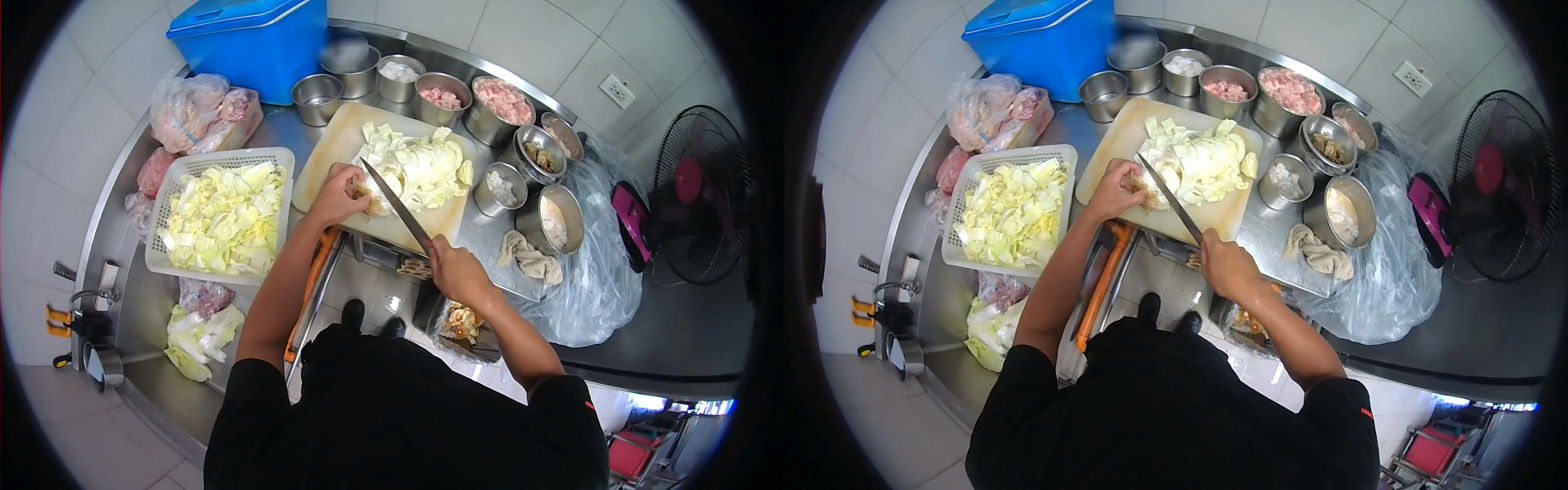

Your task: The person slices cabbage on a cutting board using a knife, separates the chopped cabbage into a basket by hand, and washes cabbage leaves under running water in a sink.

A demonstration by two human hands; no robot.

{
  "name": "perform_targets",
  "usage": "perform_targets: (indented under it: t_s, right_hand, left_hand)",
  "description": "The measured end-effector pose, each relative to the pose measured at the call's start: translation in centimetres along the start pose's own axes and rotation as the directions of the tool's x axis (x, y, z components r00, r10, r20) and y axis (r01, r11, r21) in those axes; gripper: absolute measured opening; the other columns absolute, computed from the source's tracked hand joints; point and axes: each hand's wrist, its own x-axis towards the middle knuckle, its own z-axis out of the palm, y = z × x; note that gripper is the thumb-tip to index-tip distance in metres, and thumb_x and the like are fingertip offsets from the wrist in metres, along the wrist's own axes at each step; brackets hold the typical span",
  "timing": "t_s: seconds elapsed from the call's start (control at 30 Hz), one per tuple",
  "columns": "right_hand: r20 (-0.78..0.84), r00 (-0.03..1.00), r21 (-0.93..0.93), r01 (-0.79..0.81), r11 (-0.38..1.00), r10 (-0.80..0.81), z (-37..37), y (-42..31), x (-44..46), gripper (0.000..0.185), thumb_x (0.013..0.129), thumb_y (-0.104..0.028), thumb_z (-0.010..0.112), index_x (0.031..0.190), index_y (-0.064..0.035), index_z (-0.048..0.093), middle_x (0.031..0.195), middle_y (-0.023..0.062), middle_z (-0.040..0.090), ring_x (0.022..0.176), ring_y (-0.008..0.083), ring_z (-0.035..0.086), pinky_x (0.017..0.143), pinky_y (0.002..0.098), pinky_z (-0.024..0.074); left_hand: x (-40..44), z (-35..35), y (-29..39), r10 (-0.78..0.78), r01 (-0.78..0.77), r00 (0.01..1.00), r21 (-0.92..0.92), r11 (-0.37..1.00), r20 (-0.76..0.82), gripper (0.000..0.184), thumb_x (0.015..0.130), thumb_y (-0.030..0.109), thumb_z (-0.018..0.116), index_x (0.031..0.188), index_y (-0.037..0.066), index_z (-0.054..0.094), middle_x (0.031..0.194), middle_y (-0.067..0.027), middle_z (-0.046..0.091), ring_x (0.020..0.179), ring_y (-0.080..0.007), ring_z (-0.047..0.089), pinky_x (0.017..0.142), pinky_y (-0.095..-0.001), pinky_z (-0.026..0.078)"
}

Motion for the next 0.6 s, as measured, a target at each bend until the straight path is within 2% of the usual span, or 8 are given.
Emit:
perform_targets:
  t_s: [0.23,0.3,0.53,0.6]
  right_hand:
    - [0.012,0.999,-0.088,0.046,0.995,-0.046,-0.5,-0.4,-0.3,0.018,0.096,-0.018,0.046,0.099,-0.0007,0.047,0.068,0.0314,0.060,0.066,0.0511,0.060,0.063,0.0597,0.0457]
    - [0.024,0.999,-0.106,0.049,0.993,-0.047,-0.8,-0.4,0.0,0.017,0.095,-0.017,0.046,0.098,0.0000,0.046,0.068,0.0313,0.060,0.066,0.0510,0.060,0.063,0.0594,0.0461]
    - [0.136,0.988,-0.184,0.101,0.978,-0.077,-2.4,-1.2,1.4,0.016,0.094,-0.013,0.044,0.093,0.0034,0.045,0.068,0.0309,0.060,0.066,0.0496,0.061,0.062,0.0572,0.0483]
    - [0.152,0.986,-0.202,0.103,0.974,-0.073,-3.0,-1.6,1.8,0.016,0.093,-0.013,0.044,0.093,0.0036,0.045,0.068,0.0307,0.060,0.066,0.0492,0.061,0.061,0.0569,0.0485]
  left_hand:
    - [0.2,0.1,0.4,0.021,-0.021,1.000,0.020,1.000,-0.001,0.036,0.069,0.014,0.074,0.100,0.011,0.056,0.109,-0.0070,0.044,0.082,-0.0161,0.049,0.075,-0.0272,0.048]
    - [0.0,0.0,0.7,-0.034,0.033,0.999,0.042,0.999,0.020,0.038,0.069,0.010,0.075,0.103,0.009,0.058,0.110,-0.0068,0.046,0.099,-0.0179,0.051,0.079,-0.0277,0.048]
    - [0.0,0.3,0.4,0.000,0.000,1.000,0.001,1.000,-0.007,0.035,0.069,0.011,0.075,0.101,0.010,0.059,0.110,-0.0065,0.047,0.098,-0.0169,0.050,0.078,-0.0271,0.047]
    - [0.1,0.6,0.6,0.003,-0.003,0.999,0.003,1.000,-0.043,0.034,0.069,0.011,0.074,0.100,0.010,0.059,0.109,-0.0066,0.047,0.090,-0.0159,0.050,0.075,-0.0264,0.046]
